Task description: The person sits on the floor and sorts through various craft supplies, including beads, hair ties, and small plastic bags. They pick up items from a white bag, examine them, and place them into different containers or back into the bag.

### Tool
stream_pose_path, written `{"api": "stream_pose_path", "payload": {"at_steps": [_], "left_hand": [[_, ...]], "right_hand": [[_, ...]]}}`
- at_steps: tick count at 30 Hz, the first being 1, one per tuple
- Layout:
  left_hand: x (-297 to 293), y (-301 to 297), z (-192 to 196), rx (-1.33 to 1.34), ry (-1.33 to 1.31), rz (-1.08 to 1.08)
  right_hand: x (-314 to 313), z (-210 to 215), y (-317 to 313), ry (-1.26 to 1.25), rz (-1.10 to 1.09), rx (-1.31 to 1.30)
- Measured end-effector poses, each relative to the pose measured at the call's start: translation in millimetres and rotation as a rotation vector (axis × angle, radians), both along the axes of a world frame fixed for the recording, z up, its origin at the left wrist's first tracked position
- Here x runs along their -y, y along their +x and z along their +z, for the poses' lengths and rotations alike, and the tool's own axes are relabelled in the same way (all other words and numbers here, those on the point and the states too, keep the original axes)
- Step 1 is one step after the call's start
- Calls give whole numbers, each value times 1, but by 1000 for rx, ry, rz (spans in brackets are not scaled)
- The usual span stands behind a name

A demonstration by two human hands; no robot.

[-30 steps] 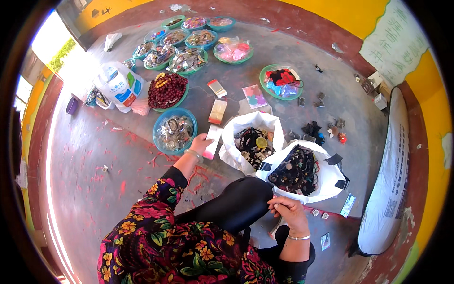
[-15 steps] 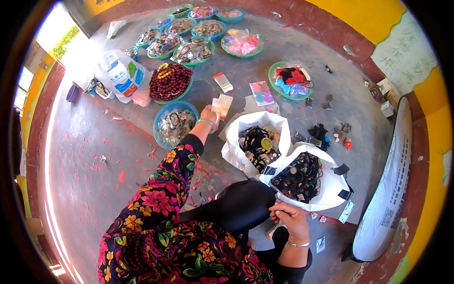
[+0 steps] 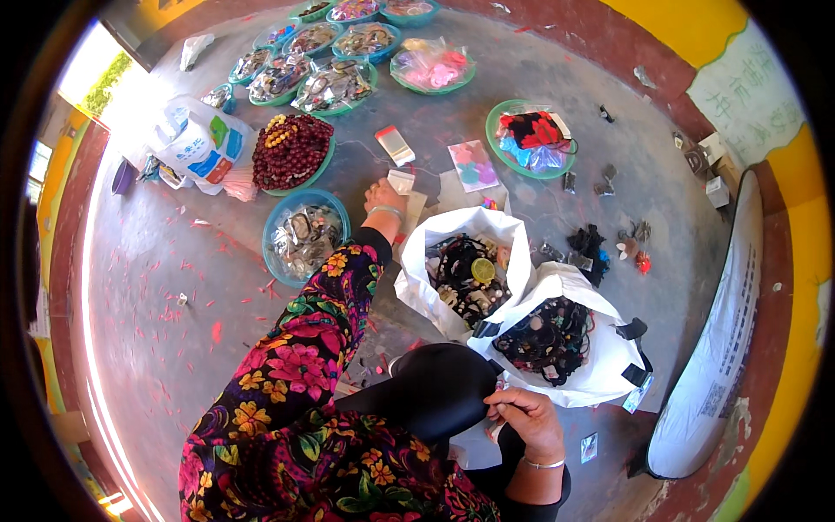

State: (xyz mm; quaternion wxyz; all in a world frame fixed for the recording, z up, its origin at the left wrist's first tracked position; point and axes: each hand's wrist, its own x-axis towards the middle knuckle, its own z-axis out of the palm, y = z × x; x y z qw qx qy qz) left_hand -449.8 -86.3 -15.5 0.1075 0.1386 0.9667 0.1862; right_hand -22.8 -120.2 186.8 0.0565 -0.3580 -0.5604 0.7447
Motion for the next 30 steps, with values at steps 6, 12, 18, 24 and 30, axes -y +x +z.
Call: {"api": "stream_pose_path", "payload": {"at_steps": [6, 12, 18, 24, 30], "left_hand": [[-1, -21, -5, 47, -75, 37], [1, -39, -28, 157, 265, 22], [26, -51, 4, 13, 794, 37], [70, 12, 125, 981, 1355, 50], [120, 133, 200, 1280, 1315, -120]], "right_hand": [[-3, 3, 0, -92, 3, -26], [-1, 7, 0, -77, 0, -8], [4, 7, 0, -22, 5, -3], [10, 7, 7, 39, -29, -19], [14, 4, 4, 152, -151, -138]]}}
